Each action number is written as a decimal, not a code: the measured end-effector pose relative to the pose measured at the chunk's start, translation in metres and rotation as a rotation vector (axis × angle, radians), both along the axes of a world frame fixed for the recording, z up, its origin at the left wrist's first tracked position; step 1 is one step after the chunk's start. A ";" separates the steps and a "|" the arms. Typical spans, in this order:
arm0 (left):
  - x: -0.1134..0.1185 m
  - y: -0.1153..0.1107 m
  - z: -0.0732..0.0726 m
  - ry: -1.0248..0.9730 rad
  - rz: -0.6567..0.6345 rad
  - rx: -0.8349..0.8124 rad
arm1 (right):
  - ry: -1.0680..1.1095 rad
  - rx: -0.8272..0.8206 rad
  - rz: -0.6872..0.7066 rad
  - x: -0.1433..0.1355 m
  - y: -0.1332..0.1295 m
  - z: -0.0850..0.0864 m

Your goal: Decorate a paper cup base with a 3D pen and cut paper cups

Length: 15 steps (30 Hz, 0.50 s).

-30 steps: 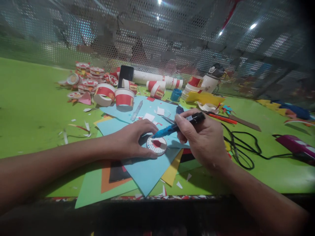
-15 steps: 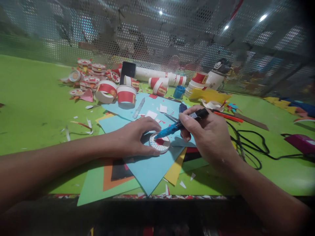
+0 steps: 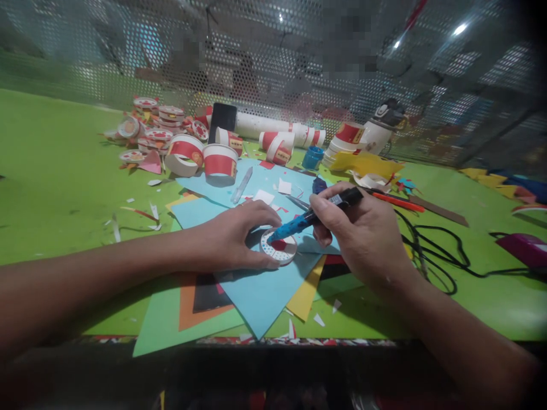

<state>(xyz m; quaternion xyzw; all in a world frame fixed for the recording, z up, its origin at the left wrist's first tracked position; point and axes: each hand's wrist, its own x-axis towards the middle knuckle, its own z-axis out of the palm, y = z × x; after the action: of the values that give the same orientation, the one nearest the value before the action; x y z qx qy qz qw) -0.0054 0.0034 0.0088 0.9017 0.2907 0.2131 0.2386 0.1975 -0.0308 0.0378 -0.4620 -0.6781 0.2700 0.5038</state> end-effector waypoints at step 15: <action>0.000 -0.003 0.002 0.006 0.012 -0.011 | -0.008 -0.005 0.007 0.000 0.000 0.000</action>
<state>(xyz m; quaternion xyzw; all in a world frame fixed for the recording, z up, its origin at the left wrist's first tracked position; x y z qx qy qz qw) -0.0049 0.0008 0.0103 0.8994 0.2977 0.2103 0.2413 0.1977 -0.0308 0.0374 -0.4621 -0.6809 0.2717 0.4991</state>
